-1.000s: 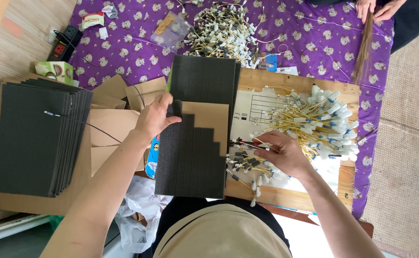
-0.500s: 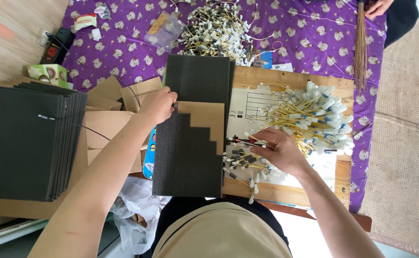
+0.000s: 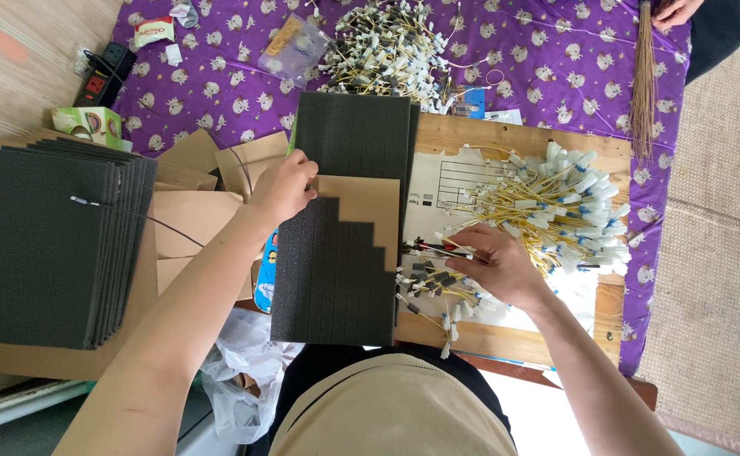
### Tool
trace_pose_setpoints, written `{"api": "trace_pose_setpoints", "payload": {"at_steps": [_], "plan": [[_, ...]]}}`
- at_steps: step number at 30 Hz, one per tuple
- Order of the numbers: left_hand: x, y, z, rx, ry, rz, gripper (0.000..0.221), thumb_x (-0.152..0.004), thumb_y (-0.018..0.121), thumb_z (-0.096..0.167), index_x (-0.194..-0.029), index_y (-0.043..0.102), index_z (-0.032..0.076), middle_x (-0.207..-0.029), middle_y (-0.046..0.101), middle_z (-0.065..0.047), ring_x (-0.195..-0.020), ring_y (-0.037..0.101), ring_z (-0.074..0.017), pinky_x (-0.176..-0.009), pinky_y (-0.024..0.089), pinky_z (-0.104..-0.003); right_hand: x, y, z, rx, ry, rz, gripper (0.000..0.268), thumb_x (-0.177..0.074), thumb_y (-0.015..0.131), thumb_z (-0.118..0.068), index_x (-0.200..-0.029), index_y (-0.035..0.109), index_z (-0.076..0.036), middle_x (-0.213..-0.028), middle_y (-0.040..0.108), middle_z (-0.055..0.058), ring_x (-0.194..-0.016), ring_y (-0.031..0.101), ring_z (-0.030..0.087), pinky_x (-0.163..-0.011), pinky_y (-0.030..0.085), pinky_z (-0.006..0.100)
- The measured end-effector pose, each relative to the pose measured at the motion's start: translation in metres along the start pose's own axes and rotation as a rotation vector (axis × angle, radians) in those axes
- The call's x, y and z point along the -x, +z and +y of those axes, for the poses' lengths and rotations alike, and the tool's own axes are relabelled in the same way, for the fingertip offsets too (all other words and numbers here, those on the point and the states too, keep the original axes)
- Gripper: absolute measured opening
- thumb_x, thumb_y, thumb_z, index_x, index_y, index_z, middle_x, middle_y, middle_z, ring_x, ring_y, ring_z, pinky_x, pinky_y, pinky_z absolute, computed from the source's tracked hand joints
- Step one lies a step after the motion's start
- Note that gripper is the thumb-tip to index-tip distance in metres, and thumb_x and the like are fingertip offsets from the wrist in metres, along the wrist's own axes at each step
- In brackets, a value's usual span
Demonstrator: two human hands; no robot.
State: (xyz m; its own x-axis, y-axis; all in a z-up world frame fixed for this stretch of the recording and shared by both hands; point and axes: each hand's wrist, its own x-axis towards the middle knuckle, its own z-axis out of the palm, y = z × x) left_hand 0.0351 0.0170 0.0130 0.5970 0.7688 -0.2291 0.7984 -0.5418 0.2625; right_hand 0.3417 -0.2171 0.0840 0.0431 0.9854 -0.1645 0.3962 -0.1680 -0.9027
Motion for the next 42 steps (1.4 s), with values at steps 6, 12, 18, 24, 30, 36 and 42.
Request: {"api": "trace_pose_setpoints", "payload": {"at_steps": [6,12,18,24,30,36,42], "plan": [[0.022,-0.028,0.017,0.241,0.007,0.266,0.024,-0.082,0.082,0.028,-0.086,0.067,0.01,-0.108,0.06,-0.007,-0.079,0.071,-0.0306,-0.073,0.06,-0.042,0.0,-0.001,0.001,0.016,0.004,-0.003,0.026,-0.076,0.078,-0.003,-0.103,0.075,-0.002,-0.096,0.069,0.017,-0.053,0.051,0.013,-0.046,0.038,0.025],[0.069,-0.075,0.082,1.518,-0.216,0.015,0.013,-0.089,0.071,0.012,-0.099,0.068,0.004,-0.089,0.069,-0.016,-0.076,0.072,-0.0247,-0.068,0.064,-0.033,0.0,-0.003,0.0,0.041,0.008,-0.023,0.029,-0.074,0.079,-0.003,-0.103,0.074,-0.002,-0.097,0.069,0.018,-0.056,0.057,0.019,-0.047,0.04,0.028],[0.119,-0.011,0.168,1.983,-0.372,-0.289,0.017,-0.077,0.077,0.001,-0.094,0.072,-0.002,-0.085,0.073,-0.02,-0.071,0.074,-0.0263,-0.065,0.064,-0.034,0.0,-0.006,-0.011,-0.022,0.051,-0.043,0.033,-0.074,0.069,0.006,-0.106,0.074,-0.003,-0.098,0.068,0.016,-0.049,0.048,0.013,-0.046,0.038,0.025],[0.117,0.057,0.201,2.211,-0.751,-0.237,0.017,-0.083,0.076,0.01,-0.099,0.07,0.005,-0.097,0.074,-0.016,-0.076,0.074,-0.0206,-0.066,0.064,-0.03,0.002,-0.004,-0.008,-0.061,0.06,-0.029,0.037,-0.073,0.068,0.008,-0.107,0.074,-0.005,-0.096,0.066,0.014,-0.047,0.046,0.01,-0.045,0.036,0.023],[0.123,0.053,0.213,2.204,-0.901,-0.217,0.02,-0.082,0.08,0.019,-0.097,0.069,0.012,-0.102,0.075,-0.009,-0.077,0.07,-0.0149,-0.073,0.061,-0.025,0.003,-0.005,-0.011,-0.066,0.076,-0.034,0.039,-0.073,0.065,0.009,-0.108,0.074,-0.006,-0.097,0.065,0.014,-0.047,0.045,0.01,-0.046,0.036,0.023],[0.12,0.044,0.226,2.182,-0.913,-0.203,0.024,-0.08,0.081,0.026,-0.097,0.067,0.016,-0.102,0.075,-0.005,-0.075,0.067,-0.0126,-0.07,0.056,-0.021,0.002,-0.007,-0.009,-0.04,0.074,-0.058,0.039,-0.074,0.066,0.007,-0.11,0.074,-0.006,-0.1,0.066,0.015,-0.048,0.046,0.011,-0.048,0.039,0.024],[0.113,0.045,0.239,2.141,-0.922,-0.193,0.027,-0.078,0.082,0.035,-0.091,0.065,0.019,-0.096,0.075,-0.004,-0.07,0.064,-0.012,-0.063,0.05,-0.02,0.003,-0.008,-0.019,-0.037,0.067,-0.066,0.035,-0.076,0.071,0.002,-0.11,0.074,-0.007,-0.099,0.065,0.014,-0.051,0.047,0.011,-0.049,0.039,0.025]]}}
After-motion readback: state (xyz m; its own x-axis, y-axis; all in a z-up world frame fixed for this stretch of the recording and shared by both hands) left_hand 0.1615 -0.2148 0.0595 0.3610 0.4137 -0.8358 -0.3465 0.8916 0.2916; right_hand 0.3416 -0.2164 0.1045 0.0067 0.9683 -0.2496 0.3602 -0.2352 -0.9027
